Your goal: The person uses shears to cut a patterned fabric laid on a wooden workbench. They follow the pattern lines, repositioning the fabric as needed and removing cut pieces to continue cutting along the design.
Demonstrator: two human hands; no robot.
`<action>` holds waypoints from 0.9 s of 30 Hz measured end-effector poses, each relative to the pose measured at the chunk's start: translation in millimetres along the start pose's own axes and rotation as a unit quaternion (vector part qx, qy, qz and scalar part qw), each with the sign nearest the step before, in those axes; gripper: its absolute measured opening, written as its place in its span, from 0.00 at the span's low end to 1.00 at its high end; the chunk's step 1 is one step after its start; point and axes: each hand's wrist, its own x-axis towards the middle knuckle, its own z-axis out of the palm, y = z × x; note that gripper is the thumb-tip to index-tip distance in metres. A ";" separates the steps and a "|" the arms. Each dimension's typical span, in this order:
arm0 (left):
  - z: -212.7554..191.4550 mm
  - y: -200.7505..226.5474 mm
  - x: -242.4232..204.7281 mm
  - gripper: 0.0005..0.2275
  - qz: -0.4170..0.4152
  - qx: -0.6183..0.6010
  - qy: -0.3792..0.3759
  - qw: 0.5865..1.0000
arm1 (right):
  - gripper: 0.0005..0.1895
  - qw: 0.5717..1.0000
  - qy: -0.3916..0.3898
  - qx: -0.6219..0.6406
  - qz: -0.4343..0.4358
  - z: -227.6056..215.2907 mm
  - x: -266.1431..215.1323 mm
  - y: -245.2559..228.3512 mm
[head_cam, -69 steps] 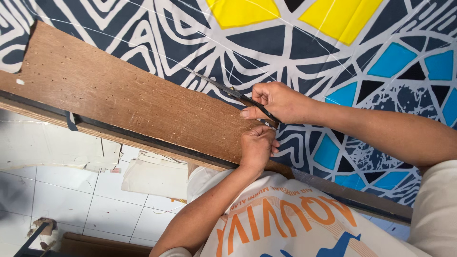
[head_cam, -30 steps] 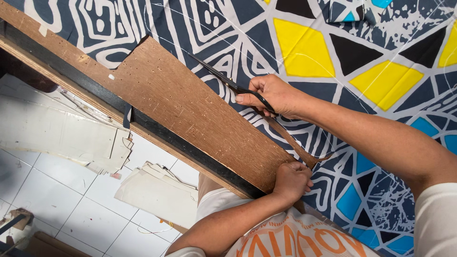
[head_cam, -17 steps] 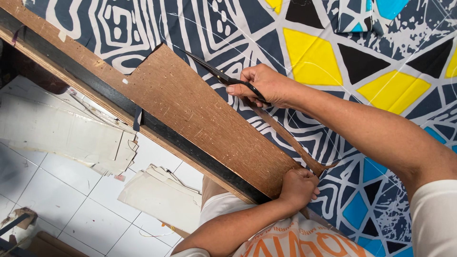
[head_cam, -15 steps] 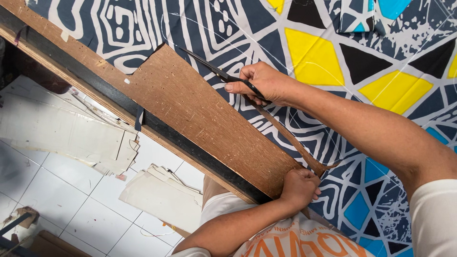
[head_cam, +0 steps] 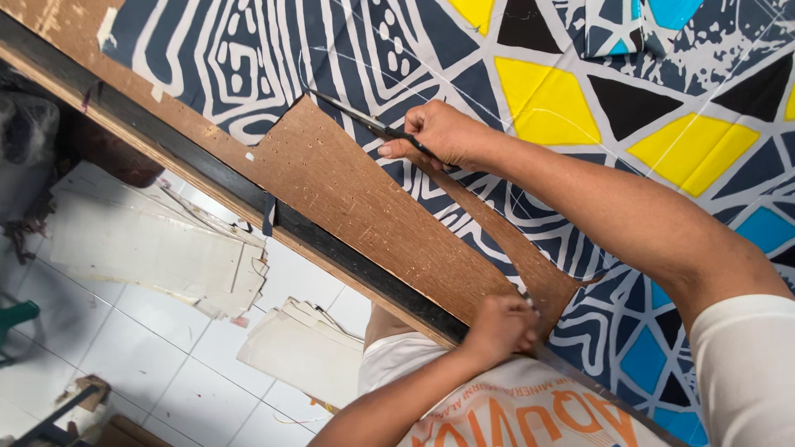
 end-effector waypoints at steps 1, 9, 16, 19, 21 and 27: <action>-29.1 1.2 -13.6 0.04 0.047 0.012 0.009 0.999 | 0.24 0.999 0.008 -0.034 0.014 3.0 -1.4 -0.2; -326.7 45.5 -208.9 0.06 0.204 0.022 0.600 0.773 | 0.30 0.994 0.075 -0.080 0.012 47.0 -49.2 29.3; -405.8 198.2 -169.4 0.23 0.297 0.555 0.574 0.524 | 0.21 0.978 0.086 0.135 0.137 60.7 -53.6 18.5; -385.2 266.1 -114.6 0.24 0.448 0.602 0.329 0.574 | 0.19 0.971 0.095 0.152 0.159 71.1 -40.5 -1.1; -360.5 295.4 -79.4 0.19 0.508 0.612 0.238 0.558 | 0.19 0.970 0.103 0.147 0.161 77.5 -30.2 -11.3; -333.7 332.3 -37.9 0.15 0.520 0.619 0.153 0.568 | 0.23 0.974 0.112 0.115 0.162 85.6 -16.6 -29.9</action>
